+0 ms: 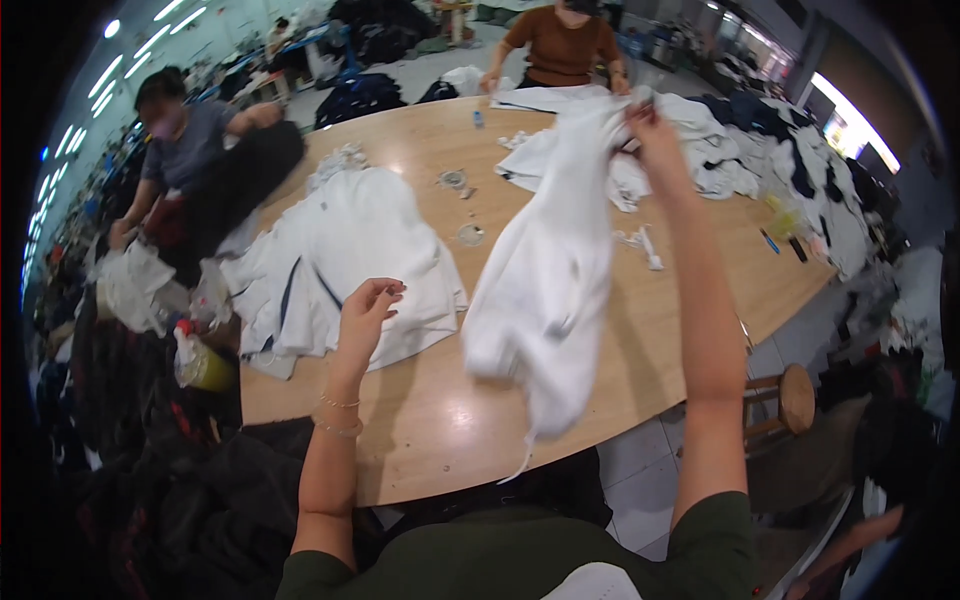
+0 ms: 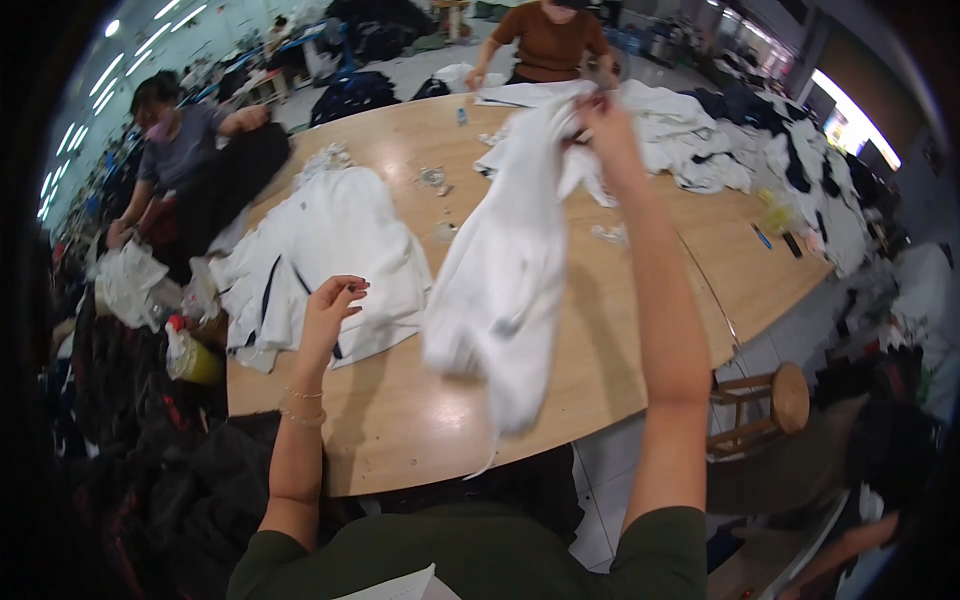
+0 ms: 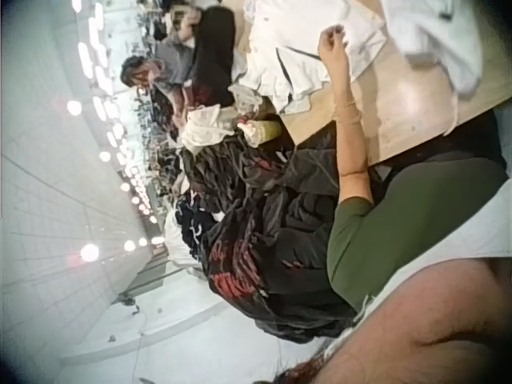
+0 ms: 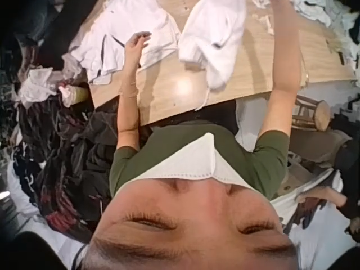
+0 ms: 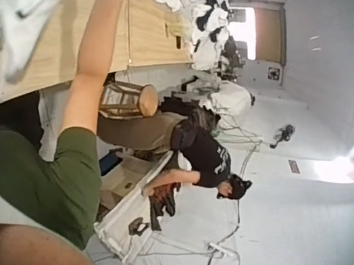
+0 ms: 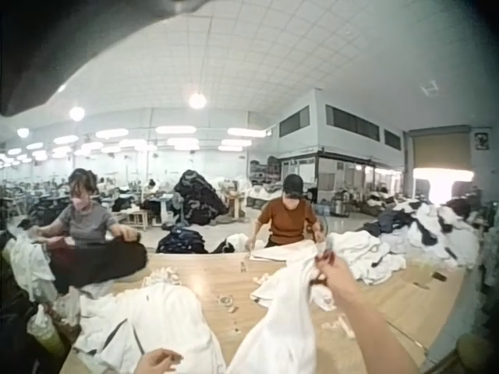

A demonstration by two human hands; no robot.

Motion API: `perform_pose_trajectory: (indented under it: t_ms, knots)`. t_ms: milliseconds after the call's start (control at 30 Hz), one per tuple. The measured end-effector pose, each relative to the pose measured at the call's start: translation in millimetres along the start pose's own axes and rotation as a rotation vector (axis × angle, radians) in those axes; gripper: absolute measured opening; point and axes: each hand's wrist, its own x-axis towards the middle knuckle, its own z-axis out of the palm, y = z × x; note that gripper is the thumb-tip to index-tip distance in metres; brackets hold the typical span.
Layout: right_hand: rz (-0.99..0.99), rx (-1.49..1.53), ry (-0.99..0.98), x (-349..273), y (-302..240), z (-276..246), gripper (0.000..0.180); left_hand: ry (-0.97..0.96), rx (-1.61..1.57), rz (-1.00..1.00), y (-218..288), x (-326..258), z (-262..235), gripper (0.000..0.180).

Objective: Trimming excess threads from white athletic shorts using thread snips.

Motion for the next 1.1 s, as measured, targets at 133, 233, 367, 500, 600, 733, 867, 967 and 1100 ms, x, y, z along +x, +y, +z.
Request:
perform_pose_trajectory:
  t_ms: [133, 233, 367, 500, 600, 733, 867, 967, 1100]
  knots:
    - [-0.344, 0.072, 0.185, 67, -40, -23, 0.017, 0.400, 0.828, 0.356, -57, 4, -44, 0.025]
    - [-0.462, 0.088, 0.257, 91, -31, -25, 0.020, 0.611, 1.006, 0.334, -80, 2, -59, 0.026]
    - [-0.213, -0.292, 0.170, 77, 23, -27, 0.024, 0.620, 0.882, 0.133, -96, 8, -54, 0.029]
    - [-0.048, -0.253, 0.032, 35, 83, -27, 0.025, 0.617, 1.042, 0.071, -95, 28, -32, 0.033]
    - [0.085, -0.201, -0.073, -31, 88, 2, 0.024, 0.574, 1.223, -0.128, -101, 45, -34, 0.033]
    - [0.178, 0.032, -0.086, -119, 109, 8, 0.021, 0.395, 1.013, -0.104, -95, 54, -23, 0.028]
    - [0.406, 0.102, -0.136, -186, 116, 8, 0.020, 0.323, 1.015, -0.092, -60, 29, 6, 0.032]
    - [0.501, 0.114, -0.109, -222, 110, 13, 0.019, 0.835, 1.264, -0.059, -91, 48, -17, 0.039]
    - [0.531, 0.178, -0.082, -254, 105, 16, 0.019, 0.523, 1.387, -0.086, -108, 60, -44, 0.028]
